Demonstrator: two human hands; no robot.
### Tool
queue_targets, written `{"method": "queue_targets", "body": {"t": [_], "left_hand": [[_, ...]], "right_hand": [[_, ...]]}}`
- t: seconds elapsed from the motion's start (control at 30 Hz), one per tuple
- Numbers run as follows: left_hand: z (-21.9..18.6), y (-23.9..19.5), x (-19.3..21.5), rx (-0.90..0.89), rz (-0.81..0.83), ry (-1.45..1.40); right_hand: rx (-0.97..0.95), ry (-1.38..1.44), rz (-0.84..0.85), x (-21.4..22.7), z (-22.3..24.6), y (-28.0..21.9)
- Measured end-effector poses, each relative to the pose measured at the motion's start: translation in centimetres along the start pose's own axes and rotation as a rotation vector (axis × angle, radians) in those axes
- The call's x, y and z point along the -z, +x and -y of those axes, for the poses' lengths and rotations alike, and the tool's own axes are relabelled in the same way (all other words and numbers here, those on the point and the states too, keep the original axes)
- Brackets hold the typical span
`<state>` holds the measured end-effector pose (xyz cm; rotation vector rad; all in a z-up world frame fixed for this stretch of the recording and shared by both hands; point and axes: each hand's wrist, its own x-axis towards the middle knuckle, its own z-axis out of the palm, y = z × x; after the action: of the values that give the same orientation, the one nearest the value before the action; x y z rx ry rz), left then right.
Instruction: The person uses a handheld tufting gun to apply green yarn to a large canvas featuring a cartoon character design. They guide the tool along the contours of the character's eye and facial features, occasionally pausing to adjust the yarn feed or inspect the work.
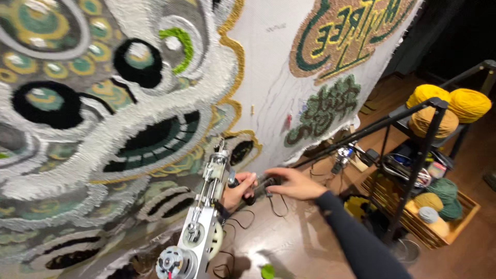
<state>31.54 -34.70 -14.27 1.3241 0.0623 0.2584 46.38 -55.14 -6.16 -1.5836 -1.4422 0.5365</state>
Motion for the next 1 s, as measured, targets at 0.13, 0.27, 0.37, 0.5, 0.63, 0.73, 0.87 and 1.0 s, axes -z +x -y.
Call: {"method": "queue_targets", "body": {"t": [0.13, 0.27, 0.37, 0.5, 0.63, 0.73, 0.87, 1.0], "left_hand": [[-0.3, 2.4, -4.1, 0.021, -0.006, -0.031], [-0.2, 2.5, -5.4, 0.033, 0.012, -0.108], [0.5, 1.7, -5.0, 0.016, -0.034, -0.157], [1.2, 0.1, -3.3, 0.067, -0.119, -0.178], [1.1, -0.3, -1.0, 0.051, -0.194, -0.219], [0.1, 0.7, 1.2, 0.037, -0.212, -0.256], [-0.8, 2.0, 2.5, 0.048, -0.197, -0.260], [-1.1, 3.4, 2.0, 0.068, -0.146, -0.269]], "right_hand": [[-0.189, -0.022, 0.045, 1.3, 0.3, 0.5], [-0.428, 0.180, 0.029, 9.2, -1.9, -3.7], [-0.538, 0.401, -0.181, 14.9, -4.5, -9.8], [-0.689, 0.496, -0.757, 20.5, -10.2, -17.6], [-0.732, 0.532, -1.179, 23.9, -16.1, -23.3], [-0.767, 0.338, -1.126, 22.6, -17.0, -24.6], [-0.974, -0.141, -0.616, 19.0, -15.7, -20.3], [-0.570, 0.017, -0.556, 9.7, -7.5, -8.5]]}}
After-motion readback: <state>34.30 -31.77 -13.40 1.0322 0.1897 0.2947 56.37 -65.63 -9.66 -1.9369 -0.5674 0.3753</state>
